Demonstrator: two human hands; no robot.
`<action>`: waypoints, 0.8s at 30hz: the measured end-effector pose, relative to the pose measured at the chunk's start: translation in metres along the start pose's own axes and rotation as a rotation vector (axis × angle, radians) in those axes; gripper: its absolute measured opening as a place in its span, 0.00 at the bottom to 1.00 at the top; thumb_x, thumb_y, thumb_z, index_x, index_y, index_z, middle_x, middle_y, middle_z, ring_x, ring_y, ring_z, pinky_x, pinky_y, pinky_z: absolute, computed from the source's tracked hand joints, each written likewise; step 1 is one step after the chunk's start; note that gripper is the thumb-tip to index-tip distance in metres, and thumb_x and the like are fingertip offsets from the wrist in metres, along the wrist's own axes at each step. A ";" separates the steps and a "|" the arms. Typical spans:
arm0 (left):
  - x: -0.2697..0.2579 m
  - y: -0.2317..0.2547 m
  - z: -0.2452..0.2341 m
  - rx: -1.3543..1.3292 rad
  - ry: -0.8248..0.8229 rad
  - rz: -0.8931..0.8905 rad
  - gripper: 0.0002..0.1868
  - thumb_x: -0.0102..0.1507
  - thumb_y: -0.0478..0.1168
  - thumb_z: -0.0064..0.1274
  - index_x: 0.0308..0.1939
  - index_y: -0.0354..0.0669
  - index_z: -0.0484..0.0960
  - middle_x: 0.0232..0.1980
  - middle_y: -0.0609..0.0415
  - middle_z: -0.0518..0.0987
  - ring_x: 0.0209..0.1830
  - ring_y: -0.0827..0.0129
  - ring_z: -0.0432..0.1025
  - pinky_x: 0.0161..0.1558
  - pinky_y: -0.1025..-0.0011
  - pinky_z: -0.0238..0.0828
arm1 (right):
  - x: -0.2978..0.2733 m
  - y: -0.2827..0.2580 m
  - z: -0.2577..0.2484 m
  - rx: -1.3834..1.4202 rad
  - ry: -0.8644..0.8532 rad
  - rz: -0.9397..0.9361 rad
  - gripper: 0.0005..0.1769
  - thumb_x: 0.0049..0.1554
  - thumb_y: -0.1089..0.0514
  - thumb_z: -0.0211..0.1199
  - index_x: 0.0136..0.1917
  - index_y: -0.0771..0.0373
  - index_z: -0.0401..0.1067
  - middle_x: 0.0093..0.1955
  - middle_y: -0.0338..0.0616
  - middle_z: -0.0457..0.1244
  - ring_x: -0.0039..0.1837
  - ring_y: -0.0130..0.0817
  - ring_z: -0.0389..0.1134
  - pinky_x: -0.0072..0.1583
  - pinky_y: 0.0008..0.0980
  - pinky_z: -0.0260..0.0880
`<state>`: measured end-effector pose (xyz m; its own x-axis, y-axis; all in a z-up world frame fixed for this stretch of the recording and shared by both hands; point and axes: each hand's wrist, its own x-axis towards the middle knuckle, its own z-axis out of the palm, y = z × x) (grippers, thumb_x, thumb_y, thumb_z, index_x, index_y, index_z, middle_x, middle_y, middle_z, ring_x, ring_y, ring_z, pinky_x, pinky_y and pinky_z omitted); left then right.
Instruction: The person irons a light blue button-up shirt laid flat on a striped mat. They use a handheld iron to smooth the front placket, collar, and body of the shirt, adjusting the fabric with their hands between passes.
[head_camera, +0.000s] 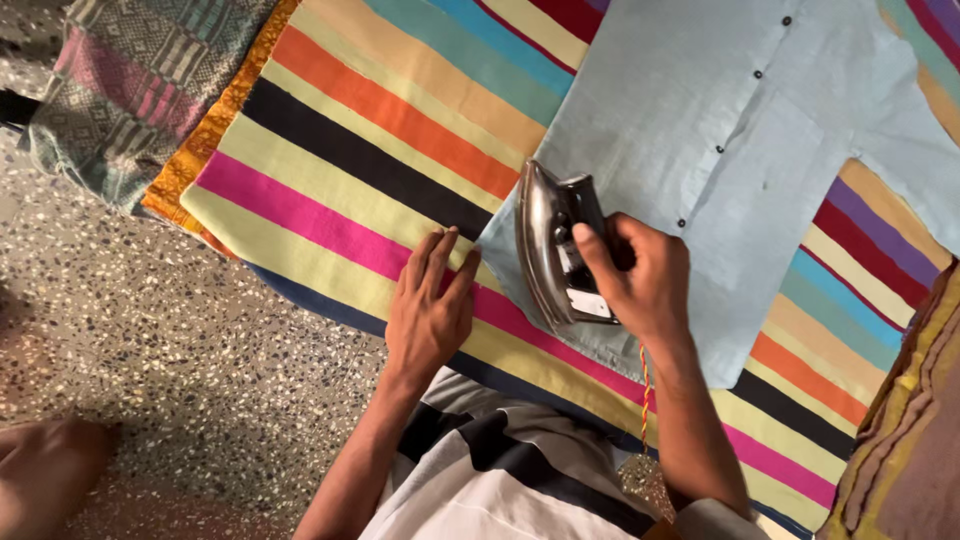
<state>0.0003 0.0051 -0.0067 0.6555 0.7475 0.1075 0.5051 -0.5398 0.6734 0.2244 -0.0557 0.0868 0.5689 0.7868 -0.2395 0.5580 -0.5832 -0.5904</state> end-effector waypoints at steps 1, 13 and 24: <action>0.000 -0.001 0.000 -0.006 -0.011 -0.010 0.24 0.60 0.35 0.59 0.62 0.44 0.81 0.71 0.43 0.70 0.71 0.48 0.64 0.67 0.54 0.66 | 0.005 -0.003 0.007 -0.004 -0.011 -0.007 0.26 0.62 0.42 0.65 0.33 0.65 0.70 0.24 0.37 0.57 0.29 0.22 0.55 0.33 0.30 0.52; 0.006 -0.005 0.001 -0.029 -0.050 -0.107 0.23 0.61 0.34 0.58 0.61 0.43 0.82 0.70 0.43 0.71 0.70 0.49 0.67 0.66 0.57 0.69 | 0.028 -0.003 0.043 0.058 -0.180 -0.008 0.21 0.62 0.45 0.63 0.38 0.64 0.72 0.24 0.39 0.57 0.27 0.25 0.57 0.32 0.31 0.54; 0.004 -0.004 0.007 -0.009 0.005 -0.106 0.24 0.59 0.28 0.54 0.59 0.40 0.83 0.68 0.42 0.74 0.68 0.46 0.70 0.66 0.57 0.71 | 0.068 -0.020 0.062 0.026 -0.115 -0.113 0.23 0.64 0.45 0.66 0.36 0.63 0.70 0.26 0.42 0.61 0.27 0.33 0.64 0.34 0.34 0.59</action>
<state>0.0051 0.0077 -0.0141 0.5959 0.8021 0.0390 0.5665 -0.4543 0.6875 0.2140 0.0221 0.0344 0.4295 0.8661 -0.2559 0.5982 -0.4851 -0.6378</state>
